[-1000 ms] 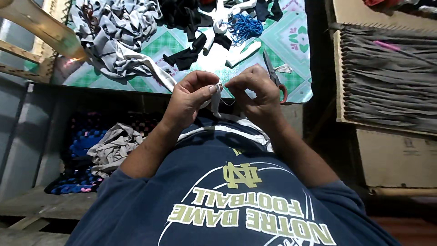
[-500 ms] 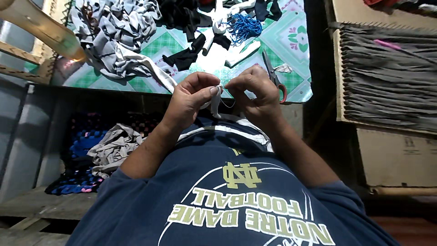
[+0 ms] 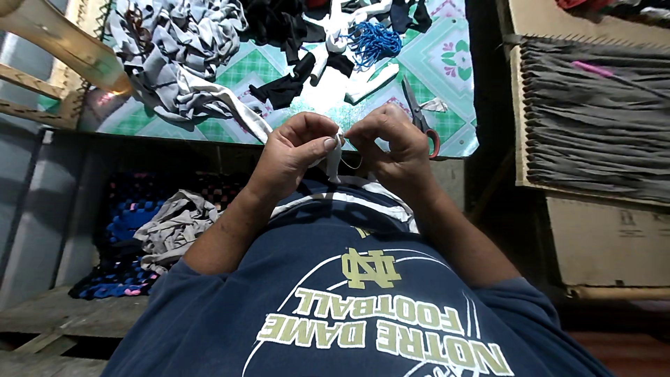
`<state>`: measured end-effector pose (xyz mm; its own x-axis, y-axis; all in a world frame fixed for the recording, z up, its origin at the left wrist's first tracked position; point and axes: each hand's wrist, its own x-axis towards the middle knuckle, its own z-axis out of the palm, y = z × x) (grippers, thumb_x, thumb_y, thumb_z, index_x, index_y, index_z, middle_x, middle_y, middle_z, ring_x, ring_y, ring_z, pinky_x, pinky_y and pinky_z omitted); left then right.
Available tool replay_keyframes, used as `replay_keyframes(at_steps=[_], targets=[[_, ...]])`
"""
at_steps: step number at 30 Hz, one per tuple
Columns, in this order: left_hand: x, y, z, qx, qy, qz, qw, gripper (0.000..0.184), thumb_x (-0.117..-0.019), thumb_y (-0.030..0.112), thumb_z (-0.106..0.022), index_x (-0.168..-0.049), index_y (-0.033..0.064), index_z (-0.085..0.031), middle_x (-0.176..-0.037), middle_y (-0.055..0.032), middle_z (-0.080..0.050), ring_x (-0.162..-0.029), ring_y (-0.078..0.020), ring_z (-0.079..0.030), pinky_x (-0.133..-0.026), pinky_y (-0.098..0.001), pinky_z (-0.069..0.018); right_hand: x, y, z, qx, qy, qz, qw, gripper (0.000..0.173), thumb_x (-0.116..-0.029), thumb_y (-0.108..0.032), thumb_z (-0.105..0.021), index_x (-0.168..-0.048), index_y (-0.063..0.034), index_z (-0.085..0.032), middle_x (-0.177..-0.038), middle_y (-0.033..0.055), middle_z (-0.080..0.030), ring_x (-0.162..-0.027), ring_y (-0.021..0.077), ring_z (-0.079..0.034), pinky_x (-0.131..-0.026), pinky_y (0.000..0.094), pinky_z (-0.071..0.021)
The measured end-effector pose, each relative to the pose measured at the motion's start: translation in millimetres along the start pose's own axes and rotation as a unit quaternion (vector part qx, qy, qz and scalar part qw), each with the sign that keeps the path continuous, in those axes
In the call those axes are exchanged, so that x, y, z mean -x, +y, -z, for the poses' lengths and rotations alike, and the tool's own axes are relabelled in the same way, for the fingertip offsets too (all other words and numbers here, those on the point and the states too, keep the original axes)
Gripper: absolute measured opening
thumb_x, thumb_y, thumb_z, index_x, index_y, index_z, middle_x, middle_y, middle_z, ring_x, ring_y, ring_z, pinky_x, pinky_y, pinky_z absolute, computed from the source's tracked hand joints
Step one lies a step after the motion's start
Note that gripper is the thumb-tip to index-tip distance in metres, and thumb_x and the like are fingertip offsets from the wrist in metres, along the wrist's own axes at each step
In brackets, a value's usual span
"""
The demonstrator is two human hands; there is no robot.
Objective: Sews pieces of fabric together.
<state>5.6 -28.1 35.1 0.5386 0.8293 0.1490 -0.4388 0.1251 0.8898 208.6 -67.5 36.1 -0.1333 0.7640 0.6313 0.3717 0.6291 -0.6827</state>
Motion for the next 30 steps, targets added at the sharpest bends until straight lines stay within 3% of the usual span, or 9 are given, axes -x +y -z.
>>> replay_keyframes(at_steps=[9,15,21,26,30], targets=[[-0.9,-1.1,-4.0,-0.052,0.008,-0.014,0.999,0.019,-0.0926,-0.006,-0.062,-0.105,0.0070,-0.066,-0.095,0.0015,-0.072,-0.085,-0.0062,-0.069,-0.080,-0.0245,-0.0592,-0.4,-1.2,-1.3,0.014,0.000,0.015,1.000,0.010,-0.0965,-0.004,-0.065,-0.099,-0.0001,-0.073,-0.093,0.0093,-0.065,-0.093,0.0118,-0.060,-0.086,0.0252,-0.0498],[-4.1,-2.5,-4.3,-0.087,0.022,-0.050,0.995,0.018,-0.0919,-0.006,-0.065,-0.107,0.0039,-0.065,-0.096,-0.0006,-0.072,-0.088,-0.0089,-0.070,-0.083,-0.0280,-0.0598,1.4,-4.6,-2.8,0.001,-0.011,-0.009,1.000,0.022,-0.0986,-0.004,-0.060,-0.116,0.0084,-0.064,-0.106,0.0153,-0.065,-0.092,0.0102,-0.063,-0.083,0.0224,-0.0543],[-4.3,-7.8,-5.5,-0.130,0.013,-0.082,0.988,0.019,-0.0911,-0.006,-0.068,-0.108,0.0021,-0.064,-0.096,0.0000,-0.072,-0.088,-0.0074,-0.070,-0.083,-0.0264,-0.0596,0.0,-4.2,-11.3,0.087,-0.014,0.039,0.995,0.016,-0.1018,-0.012,-0.060,-0.107,-0.0036,-0.073,-0.101,0.0162,-0.067,-0.098,0.0246,-0.064,-0.088,0.0395,-0.0526],[-3.7,-9.7,-4.7,-0.151,0.008,-0.096,0.984,0.018,-0.0911,-0.007,-0.067,-0.107,0.0012,-0.064,-0.096,0.0002,-0.072,-0.087,-0.0067,-0.070,-0.083,-0.0254,-0.0598,0.2,-5.8,-15.4,0.160,0.001,0.079,0.984,0.014,-0.1011,-0.012,-0.061,-0.099,-0.0098,-0.075,-0.097,0.0172,-0.060,-0.100,0.0301,-0.058,-0.090,0.0432,-0.0457],[-4.9,-9.5,-5.4,-0.158,0.017,-0.094,0.983,0.020,-0.0905,-0.008,-0.065,-0.108,0.0003,-0.063,-0.096,0.0006,-0.072,-0.085,-0.0053,-0.069,-0.081,-0.0232,-0.0590,7.3,-32.8,-21.5,0.140,-0.013,0.138,0.980,0.013,-0.0972,-0.010,-0.062,-0.100,-0.0129,-0.074,-0.096,0.0131,-0.058,-0.102,0.0267,-0.056,-0.094,0.0405,-0.0440]])
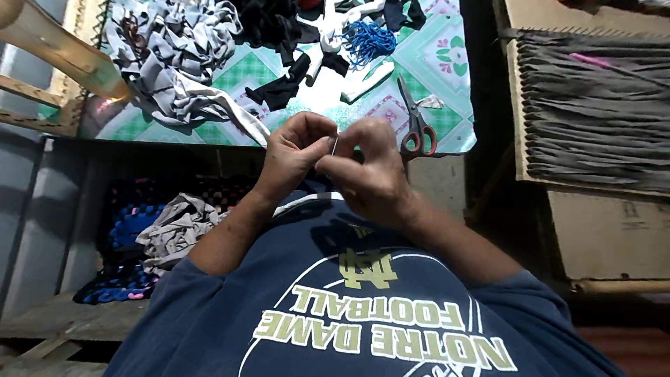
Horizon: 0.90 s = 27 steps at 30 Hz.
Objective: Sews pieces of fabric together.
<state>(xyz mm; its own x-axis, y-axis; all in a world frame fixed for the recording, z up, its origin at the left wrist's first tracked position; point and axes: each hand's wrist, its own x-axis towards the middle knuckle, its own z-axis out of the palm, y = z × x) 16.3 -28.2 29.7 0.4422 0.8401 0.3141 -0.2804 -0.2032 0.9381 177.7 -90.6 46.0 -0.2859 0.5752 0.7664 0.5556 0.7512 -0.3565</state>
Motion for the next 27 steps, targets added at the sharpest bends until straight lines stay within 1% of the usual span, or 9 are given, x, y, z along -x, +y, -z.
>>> replay_keyframes(at_steps=[2,4,6,8,10,12,15,17,27], targets=[[-1.9,-0.7,1.0,0.007,0.014,-0.001,1.000,0.019,-0.0914,-0.007,-0.064,-0.109,0.0005,-0.063,-0.096,0.0010,-0.071,-0.085,-0.0052,-0.069,-0.079,-0.0232,-0.0590,-0.5,-11.4,1.3,-0.026,-0.022,0.016,0.999,0.011,-0.0990,-0.012,-0.062,-0.099,-0.0129,-0.073,-0.103,0.0134,-0.062,-0.107,0.0258,-0.057,-0.098,0.0385,-0.0452],[-2.5,-2.2,3.0,0.022,0.017,-0.013,1.000,0.020,-0.0921,-0.007,-0.063,-0.111,0.0010,-0.062,-0.097,0.0007,-0.070,-0.087,-0.0062,-0.068,-0.082,-0.0246,-0.0586,2.3,-11.1,1.8,-0.089,-0.040,0.005,0.995,0.014,-0.0993,-0.009,-0.060,-0.101,-0.0076,-0.074,-0.108,0.0147,-0.069,-0.107,0.0257,-0.063,-0.095,0.0392,-0.0501],[-1.6,-2.9,4.4,0.039,0.019,-0.027,0.999,0.021,-0.0930,-0.006,-0.062,-0.112,0.0030,-0.061,-0.099,0.0013,-0.069,-0.088,-0.0067,-0.068,-0.082,-0.0252,-0.0586,7.6,-5.1,0.7,-0.185,-0.035,-0.048,0.981,0.013,-0.1006,-0.005,-0.058,-0.103,-0.0003,-0.070,-0.104,0.0133,-0.071,-0.104,0.0198,-0.066,-0.093,0.0355,-0.0526],[-1.9,-4.1,6.1,0.056,0.015,-0.045,0.997,0.023,-0.0933,-0.006,-0.063,-0.113,0.0047,-0.060,-0.101,0.0017,-0.069,-0.090,-0.0071,-0.067,-0.083,-0.0259,-0.0582,11.9,0.9,0.2,-0.288,-0.016,-0.118,0.950,0.013,-0.1008,-0.001,-0.057,-0.107,0.0060,-0.066,-0.103,0.0112,-0.066,-0.097,0.0111,-0.064,-0.089,0.0269,-0.0553],[-2.3,-4.2,6.2,0.060,0.015,-0.051,0.997,0.025,-0.0921,-0.007,-0.063,-0.114,0.0052,-0.059,-0.102,0.0020,-0.068,-0.091,-0.0072,-0.067,-0.084,-0.0259,-0.0581,14.5,4.3,1.7,-0.361,0.002,-0.199,0.911,0.014,-0.0987,0.002,-0.056,-0.109,0.0050,-0.064,-0.105,0.0068,-0.064,-0.091,0.0067,-0.064,-0.080,0.0237,-0.0576],[-2.7,-4.5,5.8,0.062,0.007,-0.052,0.997,0.026,-0.0922,-0.007,-0.063,-0.115,0.0054,-0.059,-0.102,0.0017,-0.068,-0.091,-0.0074,-0.067,-0.084,-0.0266,-0.0580,14.4,6.2,4.1,-0.399,0.016,-0.269,0.877,0.013,-0.1006,0.001,-0.055,-0.111,-0.0012,-0.062,-0.104,0.0011,-0.066,-0.087,0.0062,-0.067,-0.076,0.0257,-0.0611],[-2.3,-5.1,4.9,0.063,0.005,-0.056,0.996,0.026,-0.0922,-0.007,-0.063,-0.115,0.0049,-0.059,-0.103,0.0008,-0.069,-0.092,-0.0085,-0.067,-0.085,-0.0282,-0.0579,12.2,6.0,3.8,-0.425,0.038,-0.331,0.842,0.011,-0.1011,-0.001,-0.055,-0.110,-0.0046,-0.060,-0.093,-0.0006,-0.069,-0.076,0.0078,-0.069,-0.071,0.0276,-0.0624],[-1.9,-5.4,4.6,0.055,0.006,-0.064,0.996,0.027,-0.0916,-0.008,-0.063,-0.115,0.0053,-0.060,-0.103,0.0013,-0.069,-0.093,-0.0086,-0.067,-0.086,-0.0289,-0.0580,11.0,3.8,4.0,-0.430,0.040,-0.350,0.831,0.014,-0.0989,0.002,-0.057,-0.112,-0.0027,-0.059,-0.096,0.0009,-0.067,-0.077,0.0086,-0.069,-0.071,0.0278,-0.0631],[-0.1,-2.8,1.9,0.007,0.002,-0.087,0.996,0.028,-0.0899,-0.010,-0.062,-0.115,0.0020,-0.059,-0.104,0.0012,-0.068,-0.092,-0.0073,-0.067,-0.086,-0.0275,-0.0580,9.1,2.1,2.3,-0.433,0.045,-0.360,0.825,0.029,-0.0961,0.004,-0.061,-0.121,-0.0030,-0.048,-0.093,0.0023,-0.066,-0.075,0.0096,-0.068,-0.067,0.0259,-0.0610]])
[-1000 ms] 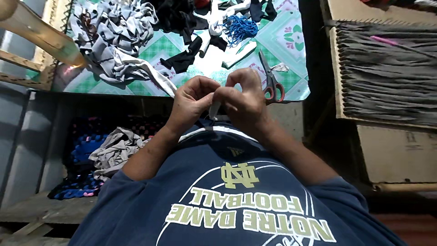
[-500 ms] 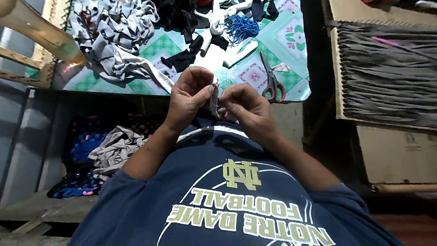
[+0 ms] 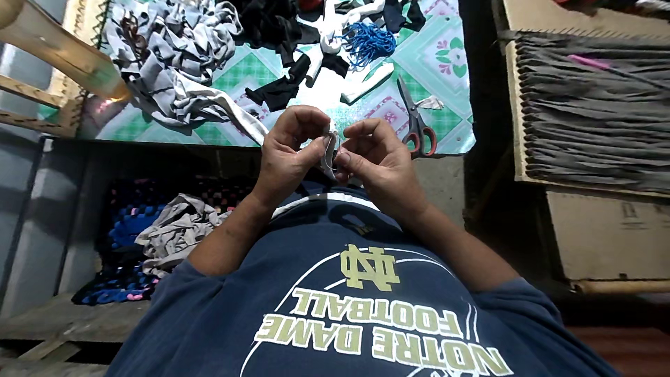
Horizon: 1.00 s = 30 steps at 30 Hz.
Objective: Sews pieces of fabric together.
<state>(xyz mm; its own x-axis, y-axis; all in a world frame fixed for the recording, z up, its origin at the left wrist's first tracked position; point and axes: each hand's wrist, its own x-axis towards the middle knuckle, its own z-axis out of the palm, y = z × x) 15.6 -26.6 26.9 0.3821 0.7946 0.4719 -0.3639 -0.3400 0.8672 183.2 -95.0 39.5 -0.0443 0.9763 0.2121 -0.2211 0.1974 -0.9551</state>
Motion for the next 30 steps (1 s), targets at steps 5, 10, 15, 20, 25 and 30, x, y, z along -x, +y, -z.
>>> replay_keyframes(at_steps=[5,10,15,20,25,30], targets=[[0.9,-0.5,0.3,-0.021,-0.008,-0.002,1.000,0.027,-0.0888,-0.009,-0.064,-0.114,0.0002,-0.060,-0.103,0.0007,-0.068,-0.093,-0.0074,-0.066,-0.087,-0.0277,-0.0574,-3.6,1.8,3.8,0.012,0.010,0.004,1.000,0.033,-0.0973,0.002,-0.060,-0.128,-0.0003,-0.049,-0.094,0.0018,-0.066,-0.076,0.0095,-0.068,-0.069,0.0267,-0.0618],[0.4,-0.9,0.8,-0.028,-0.010,-0.005,1.000,0.027,-0.0894,-0.009,-0.063,-0.115,-0.0002,-0.059,-0.104,0.0002,-0.067,-0.094,-0.0078,-0.066,-0.087,-0.0280,-0.0571,-3.5,-0.1,5.8,-0.001,0.002,0.008,1.000,0.036,-0.0972,0.002,-0.060,-0.132,0.0019,-0.049,-0.094,0.0016,-0.067,-0.077,0.0091,-0.067,-0.070,0.0262,-0.0613],[-0.3,0.0,-0.5,-0.027,-0.007,-0.008,1.000,0.027,-0.0887,-0.009,-0.063,-0.114,0.0000,-0.059,-0.103,0.0006,-0.068,-0.093,-0.0071,-0.066,-0.087,-0.0271,-0.0569,-0.7,-0.9,3.7,0.005,-0.018,-0.007,1.000,0.039,-0.0965,0.002,-0.060,-0.133,0.0014,-0.046,-0.094,0.0026,-0.067,-0.075,0.0092,-0.067,-0.068,0.0254,-0.0605],[-0.1,0.9,-1.0,-0.029,-0.011,-0.009,0.999,0.028,-0.0883,-0.009,-0.064,-0.114,0.0006,-0.060,-0.103,0.0014,-0.067,-0.093,-0.0066,-0.065,-0.087,-0.0268,-0.0566,-2.8,1.9,5.5,-0.001,-0.010,-0.009,1.000,0.038,-0.0968,0.002,-0.059,-0.133,0.0007,-0.046,-0.093,0.0024,-0.067,-0.074,0.0099,-0.067,-0.066,0.0263,-0.0610],[-0.6,0.2,-0.2,-0.038,-0.023,-0.012,0.999,0.028,-0.0883,-0.009,-0.064,-0.114,-0.0002,-0.060,-0.104,0.0010,-0.067,-0.094,-0.0064,-0.065,-0.088,-0.0265,-0.0563,-4.6,-1.2,8.6,-0.023,0.013,0.009,1.000,0.031,-0.0981,0.002,-0.059,-0.129,0.0030,-0.055,-0.095,0.0014,-0.067,-0.077,0.0091,-0.068,-0.071,0.0262,-0.0618],[-0.3,-0.9,0.5,-0.023,-0.023,-0.001,0.999,0.027,-0.0886,-0.010,-0.062,-0.113,0.0011,-0.061,-0.104,0.0018,-0.068,-0.094,-0.0061,-0.066,-0.087,-0.0265,-0.0574,-5.3,1.0,15.0,-0.106,0.016,0.058,0.993,0.016,-0.1007,-0.003,-0.055,-0.112,-0.0057,-0.067,-0.095,0.0008,-0.071,-0.078,0.0093,-0.068,-0.071,0.0277,-0.0607]])
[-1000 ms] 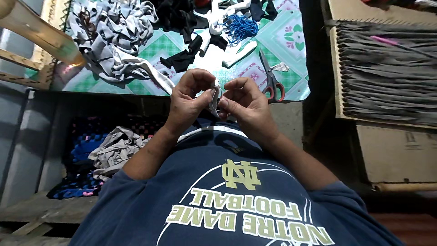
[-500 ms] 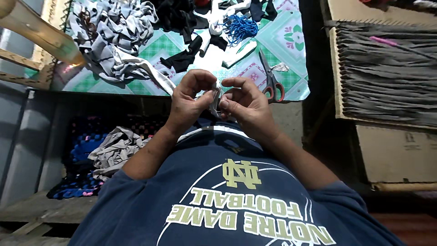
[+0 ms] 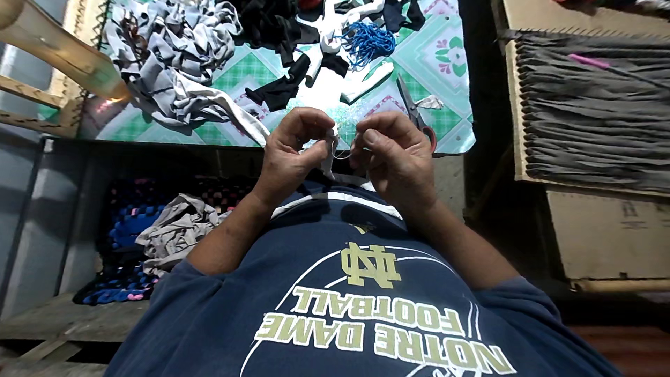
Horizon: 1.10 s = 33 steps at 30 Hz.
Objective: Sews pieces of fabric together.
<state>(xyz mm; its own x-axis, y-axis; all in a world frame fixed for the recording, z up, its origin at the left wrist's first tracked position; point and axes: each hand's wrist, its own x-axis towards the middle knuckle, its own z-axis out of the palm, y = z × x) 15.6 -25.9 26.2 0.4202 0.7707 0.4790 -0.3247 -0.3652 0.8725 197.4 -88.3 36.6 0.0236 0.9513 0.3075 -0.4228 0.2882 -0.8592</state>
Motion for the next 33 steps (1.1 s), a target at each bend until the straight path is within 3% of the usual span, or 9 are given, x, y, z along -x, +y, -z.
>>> replay_keyframes(at_steps=[4,7,11,16,33], targets=[[0.6,-1.6,2.3,0.018,0.007,0.026,0.999,0.024,-0.0901,-0.009,-0.062,-0.111,0.0022,-0.062,-0.102,0.0015,-0.069,-0.093,-0.0063,-0.066,-0.086,-0.0262,-0.0579,-3.7,-3.8,10.5,0.001,-0.027,0.056,0.998,0.019,-0.1033,-0.007,-0.051,-0.114,-0.0115,-0.067,-0.114,0.0050,-0.070,-0.095,0.0140,-0.069,-0.078,0.0295,-0.0598],[1.2,-2.8,6.1,0.042,0.026,0.054,0.997,0.023,-0.0904,-0.008,-0.064,-0.110,0.0038,-0.063,-0.098,0.0021,-0.070,-0.089,-0.0061,-0.067,-0.082,-0.0253,-0.0583,-6.0,-19.6,25.0,0.062,-0.023,0.100,0.993,0.019,-0.1032,-0.011,-0.053,-0.115,-0.0160,-0.066,-0.091,-0.0030,-0.071,-0.077,0.0086,-0.067,-0.073,0.0289,-0.0588],[1.6,-6.4,20.6,0.037,0.068,0.090,0.993,0.019,-0.0914,-0.005,-0.064,-0.106,0.0057,-0.065,-0.095,0.0031,-0.071,-0.087,-0.0061,-0.068,-0.081,-0.0258,-0.0583,-6.3,-55.8,69.5,0.191,0.060,0.174,0.964,0.024,-0.1023,-0.006,-0.048,-0.116,-0.0179,-0.065,-0.087,-0.0101,-0.068,-0.071,0.0047,-0.064,-0.070,0.0274,-0.0583],[1.9,-8.4,15.5,0.068,0.064,0.111,0.989,0.021,-0.0900,-0.007,-0.064,-0.105,0.0065,-0.066,-0.095,0.0029,-0.071,-0.087,-0.0067,-0.068,-0.082,-0.0265,-0.0585,-6.5,-75.2,83.8,0.201,0.156,0.245,0.935,0.022,-0.1023,0.000,-0.042,-0.107,-0.0127,-0.059,-0.075,-0.0086,-0.063,-0.060,0.0052,-0.060,-0.060,0.0249,-0.0569],[1.5,-3.1,12.2,0.167,0.047,0.176,0.969,0.013,-0.0957,0.000,-0.060,-0.103,0.0089,-0.066,-0.093,-0.0007,-0.071,-0.087,-0.0115,-0.070,-0.085,-0.0317,-0.0601,-10.9,-65.5,76.9,0.187,0.145,0.212,0.948,0.021,-0.1028,-0.002,-0.042,-0.106,-0.0132,-0.059,-0.070,-0.0096,-0.058,-0.057,0.0049,-0.056,-0.058,0.0243,-0.0542]])
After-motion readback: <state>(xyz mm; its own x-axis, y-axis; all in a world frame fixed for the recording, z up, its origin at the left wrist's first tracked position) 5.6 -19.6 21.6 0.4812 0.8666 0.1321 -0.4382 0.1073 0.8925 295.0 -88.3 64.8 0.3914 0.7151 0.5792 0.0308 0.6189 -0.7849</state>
